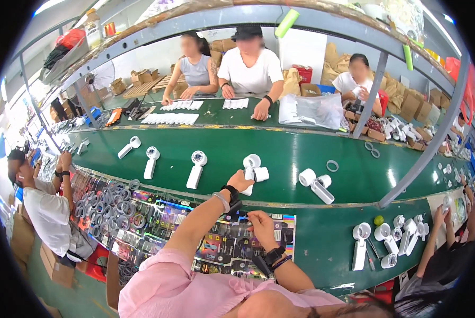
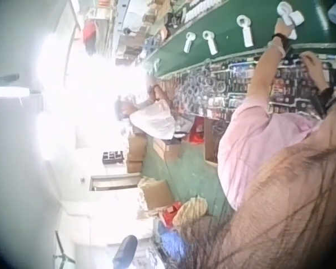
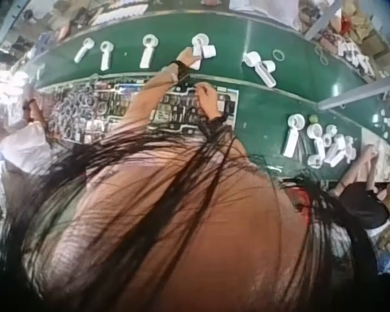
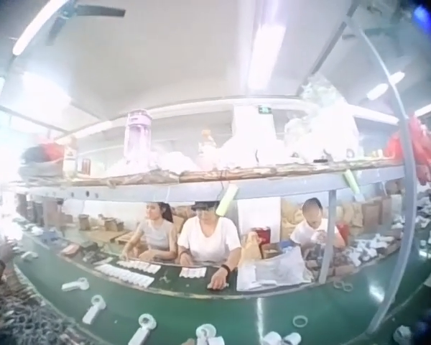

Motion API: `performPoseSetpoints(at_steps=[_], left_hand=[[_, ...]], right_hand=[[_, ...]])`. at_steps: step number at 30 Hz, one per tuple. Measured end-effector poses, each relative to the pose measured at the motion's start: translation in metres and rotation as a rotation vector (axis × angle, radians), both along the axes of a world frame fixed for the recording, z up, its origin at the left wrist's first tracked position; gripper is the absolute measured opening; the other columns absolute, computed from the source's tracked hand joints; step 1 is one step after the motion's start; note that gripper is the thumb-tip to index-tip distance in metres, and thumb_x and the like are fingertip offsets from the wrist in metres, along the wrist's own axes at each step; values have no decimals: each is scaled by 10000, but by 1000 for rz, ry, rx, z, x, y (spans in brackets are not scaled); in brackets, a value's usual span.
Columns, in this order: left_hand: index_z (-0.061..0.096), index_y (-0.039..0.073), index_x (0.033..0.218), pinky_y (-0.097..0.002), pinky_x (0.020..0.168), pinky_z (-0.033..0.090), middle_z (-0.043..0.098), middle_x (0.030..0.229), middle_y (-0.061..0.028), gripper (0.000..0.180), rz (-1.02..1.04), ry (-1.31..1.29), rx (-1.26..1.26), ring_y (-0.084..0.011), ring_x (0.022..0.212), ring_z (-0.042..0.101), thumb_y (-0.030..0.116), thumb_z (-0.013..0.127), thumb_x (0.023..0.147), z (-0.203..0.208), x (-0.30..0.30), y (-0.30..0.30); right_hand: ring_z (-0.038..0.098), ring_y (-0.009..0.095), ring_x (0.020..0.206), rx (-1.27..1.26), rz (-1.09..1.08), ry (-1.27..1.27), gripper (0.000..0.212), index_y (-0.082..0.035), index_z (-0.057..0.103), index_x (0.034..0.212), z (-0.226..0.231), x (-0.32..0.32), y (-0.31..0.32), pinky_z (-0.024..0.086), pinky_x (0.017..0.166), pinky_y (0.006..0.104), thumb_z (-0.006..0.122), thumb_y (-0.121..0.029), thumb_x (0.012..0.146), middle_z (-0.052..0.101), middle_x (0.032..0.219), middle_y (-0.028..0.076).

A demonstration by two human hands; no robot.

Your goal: The recorder sits at a factory workbench and assembles small portable handheld electric fans by attaching plastic rings and covers to the fan bodies.

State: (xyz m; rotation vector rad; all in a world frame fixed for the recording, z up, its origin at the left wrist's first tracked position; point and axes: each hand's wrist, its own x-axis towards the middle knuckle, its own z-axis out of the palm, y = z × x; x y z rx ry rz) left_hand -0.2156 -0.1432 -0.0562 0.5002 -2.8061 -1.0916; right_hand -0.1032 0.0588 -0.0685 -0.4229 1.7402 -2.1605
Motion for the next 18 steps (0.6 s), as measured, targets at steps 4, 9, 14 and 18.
performPoseSetpoints(at_steps=[4, 9, 14, 18], left_hand=[[508, -82, 1139, -408, 754, 543, 610, 1042, -220, 586, 41, 139, 264, -325, 927, 644, 271, 744, 736, -6, 19, -1], [309, -51, 1274, -379, 563, 598, 565, 1051, -169, 539, -31, 30, 1019, -216, 792, 656, 72, 623, 853, 42, 107, 37], [234, 60, 1392, -302, 562, 558, 527, 1093, -102, 665, 1, 170, 1149, -157, 790, 615, -5, 598, 840, 39, 172, 75], [140, 102, 1464, -291, 643, 520, 486, 1118, -95, 778, 58, 258, 1058, -151, 839, 574, -54, 556, 826, 50, 199, 94]], right_hand=[[631, 145, 791, -140, -171, 8, 256, -27, 505, 1194, -11, 1, 0, 562, 556, 264, 518, -71, 942, 582, 1052, 95], [492, 234, 1189, 34, -185, 238, 526, -28, 274, 1421, -3, -1, 8, 513, 882, 323, 503, -89, 952, 415, 1331, 140], [325, 246, 1315, -148, -20, 201, 654, 17, 165, 1467, 18, 5, 5, 266, 1091, 361, 518, -206, 963, 274, 1457, 168], [341, 267, 1310, -43, -62, 418, 608, 21, 186, 1457, 32, 5, 5, 250, 1098, 379, 459, -229, 975, 306, 1439, 187]])
